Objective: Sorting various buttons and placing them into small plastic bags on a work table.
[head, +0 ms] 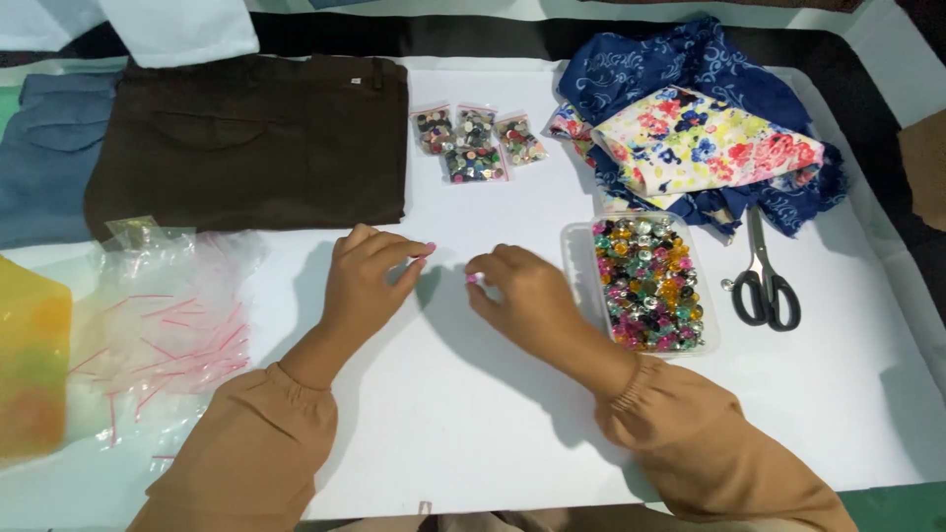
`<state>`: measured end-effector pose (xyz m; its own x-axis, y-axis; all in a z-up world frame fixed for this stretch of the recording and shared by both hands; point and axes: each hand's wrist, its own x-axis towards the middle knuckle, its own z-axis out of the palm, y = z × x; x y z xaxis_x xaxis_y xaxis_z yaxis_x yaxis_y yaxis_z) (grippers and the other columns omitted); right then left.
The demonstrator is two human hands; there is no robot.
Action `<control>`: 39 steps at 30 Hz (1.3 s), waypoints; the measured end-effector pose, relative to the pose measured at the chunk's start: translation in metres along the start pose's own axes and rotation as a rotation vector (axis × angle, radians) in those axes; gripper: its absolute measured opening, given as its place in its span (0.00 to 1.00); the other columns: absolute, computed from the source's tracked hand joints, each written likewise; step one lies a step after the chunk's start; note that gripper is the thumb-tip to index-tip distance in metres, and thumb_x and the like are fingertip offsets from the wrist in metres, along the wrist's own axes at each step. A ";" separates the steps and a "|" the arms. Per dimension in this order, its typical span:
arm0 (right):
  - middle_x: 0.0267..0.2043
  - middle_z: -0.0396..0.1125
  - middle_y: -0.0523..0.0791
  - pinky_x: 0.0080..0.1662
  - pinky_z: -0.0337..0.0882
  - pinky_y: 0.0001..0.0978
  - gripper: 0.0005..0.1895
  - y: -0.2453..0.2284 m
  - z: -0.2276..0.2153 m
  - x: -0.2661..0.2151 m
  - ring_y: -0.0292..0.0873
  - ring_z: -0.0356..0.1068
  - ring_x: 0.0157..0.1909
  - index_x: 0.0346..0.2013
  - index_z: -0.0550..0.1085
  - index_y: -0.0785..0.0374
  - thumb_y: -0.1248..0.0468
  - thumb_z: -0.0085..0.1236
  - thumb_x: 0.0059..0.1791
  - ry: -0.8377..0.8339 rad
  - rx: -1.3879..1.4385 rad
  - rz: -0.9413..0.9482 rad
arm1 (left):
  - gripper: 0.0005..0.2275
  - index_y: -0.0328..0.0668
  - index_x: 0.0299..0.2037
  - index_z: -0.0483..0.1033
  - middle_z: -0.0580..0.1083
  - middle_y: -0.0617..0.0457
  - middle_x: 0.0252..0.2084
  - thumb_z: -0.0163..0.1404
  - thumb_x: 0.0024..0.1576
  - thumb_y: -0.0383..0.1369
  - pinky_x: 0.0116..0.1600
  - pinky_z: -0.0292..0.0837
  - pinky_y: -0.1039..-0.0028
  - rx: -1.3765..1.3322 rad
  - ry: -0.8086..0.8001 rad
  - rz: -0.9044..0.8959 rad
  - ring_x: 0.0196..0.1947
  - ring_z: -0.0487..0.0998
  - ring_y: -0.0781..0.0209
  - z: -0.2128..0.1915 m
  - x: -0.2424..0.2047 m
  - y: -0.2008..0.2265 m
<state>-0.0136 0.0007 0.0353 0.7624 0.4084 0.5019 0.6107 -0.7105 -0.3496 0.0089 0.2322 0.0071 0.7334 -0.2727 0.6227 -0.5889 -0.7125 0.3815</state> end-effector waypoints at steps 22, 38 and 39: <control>0.33 0.71 0.48 0.37 0.76 0.29 0.12 0.004 0.071 0.038 0.41 0.73 0.34 0.41 0.80 0.62 0.74 0.62 0.44 -0.132 0.294 0.327 | 0.05 0.51 0.37 0.82 0.79 0.59 0.31 0.61 0.52 0.29 0.46 0.70 0.66 0.076 -0.097 -0.134 0.38 0.78 0.60 0.011 -0.015 -0.019; 0.35 0.73 0.50 0.35 0.79 0.32 0.13 -0.012 0.052 0.033 0.45 0.75 0.34 0.44 0.79 0.63 0.73 0.61 0.45 -0.064 0.141 0.219 | 0.10 0.53 0.33 0.74 0.73 0.62 0.26 0.62 0.46 0.28 0.46 0.61 0.64 0.233 0.111 -0.019 0.33 0.74 0.59 0.014 -0.009 0.007; 0.35 0.73 0.50 0.36 0.79 0.33 0.13 -0.015 0.043 0.033 0.46 0.75 0.34 0.44 0.79 0.63 0.73 0.60 0.45 -0.063 0.128 0.210 | 0.11 0.54 0.33 0.73 0.72 0.62 0.26 0.62 0.45 0.28 0.45 0.60 0.64 0.242 0.165 0.027 0.32 0.72 0.60 0.015 -0.008 0.011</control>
<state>0.0115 0.0499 0.0235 0.8847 0.2978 0.3586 0.4569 -0.7065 -0.5404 0.0019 0.2168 -0.0045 0.6418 -0.1986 0.7407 -0.4943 -0.8456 0.2016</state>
